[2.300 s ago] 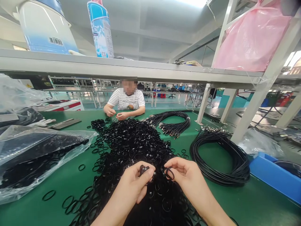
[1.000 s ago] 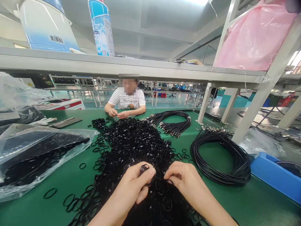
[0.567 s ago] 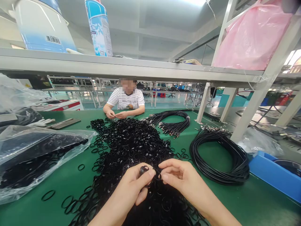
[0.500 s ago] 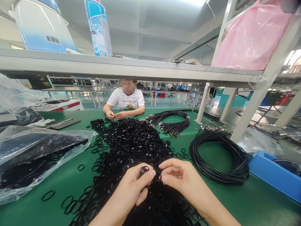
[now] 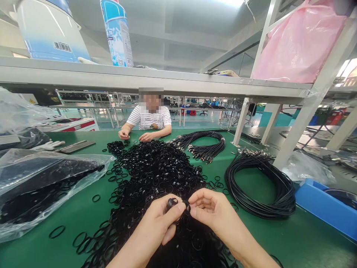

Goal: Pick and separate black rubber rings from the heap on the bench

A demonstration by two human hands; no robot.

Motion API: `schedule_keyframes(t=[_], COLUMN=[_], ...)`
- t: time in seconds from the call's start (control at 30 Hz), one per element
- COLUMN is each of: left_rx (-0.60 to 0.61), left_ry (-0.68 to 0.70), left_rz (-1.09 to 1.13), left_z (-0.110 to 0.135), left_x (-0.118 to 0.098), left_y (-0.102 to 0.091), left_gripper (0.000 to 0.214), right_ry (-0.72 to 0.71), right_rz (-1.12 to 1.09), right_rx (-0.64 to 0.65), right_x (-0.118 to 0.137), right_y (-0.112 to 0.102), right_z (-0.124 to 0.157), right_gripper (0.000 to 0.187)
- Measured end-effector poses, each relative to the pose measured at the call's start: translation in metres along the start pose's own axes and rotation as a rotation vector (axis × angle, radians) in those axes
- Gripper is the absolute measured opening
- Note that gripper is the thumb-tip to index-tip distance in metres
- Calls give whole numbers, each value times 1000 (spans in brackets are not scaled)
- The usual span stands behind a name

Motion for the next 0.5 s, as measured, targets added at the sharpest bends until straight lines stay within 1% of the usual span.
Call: schedule_keyframes(t=[0.2, 0.27, 0.33, 0.4, 0.43, 0.47, 0.5], left_rx=[-5, -51, -189, -340, -375, -369, -336], left_ry=[-12, 4, 90, 228, 292, 338, 361], left_rz=[-33, -89, -220, -386, -457, -510, -542], left_z=[0, 0, 3, 10, 13, 15, 17], left_x=[4, 6, 4, -3, -6, -9, -11], left_y=[-2, -5, -9, -11, -9, -6, -2], left_gripper=[25, 24, 24, 20, 15, 11, 10], right_ry=[50, 53, 41, 29, 21, 10, -5], right_rz=[-60, -75, -85, -79, -69, -53, -33], right_rx=[22, 4, -40, -92, -112, -128, -139], right_x=[-2, -2, -1, -1, -1, -1, -1], right_y=[1, 1, 0, -1, -1, -1, -1], right_z=[-1, -1, -1, -2, -2, -2, -2], right_gripper=[11, 10, 10, 10, 11, 11, 11])
Point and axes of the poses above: each hand's wrist, its own z-axis away from the middle knuckle, its own y-axis out of the palm, x = y × z, the point moved 4 cm from there along -z, towards the middle knuckle, and after that the axes turned 1 degree about x, right-handed, at the moved point
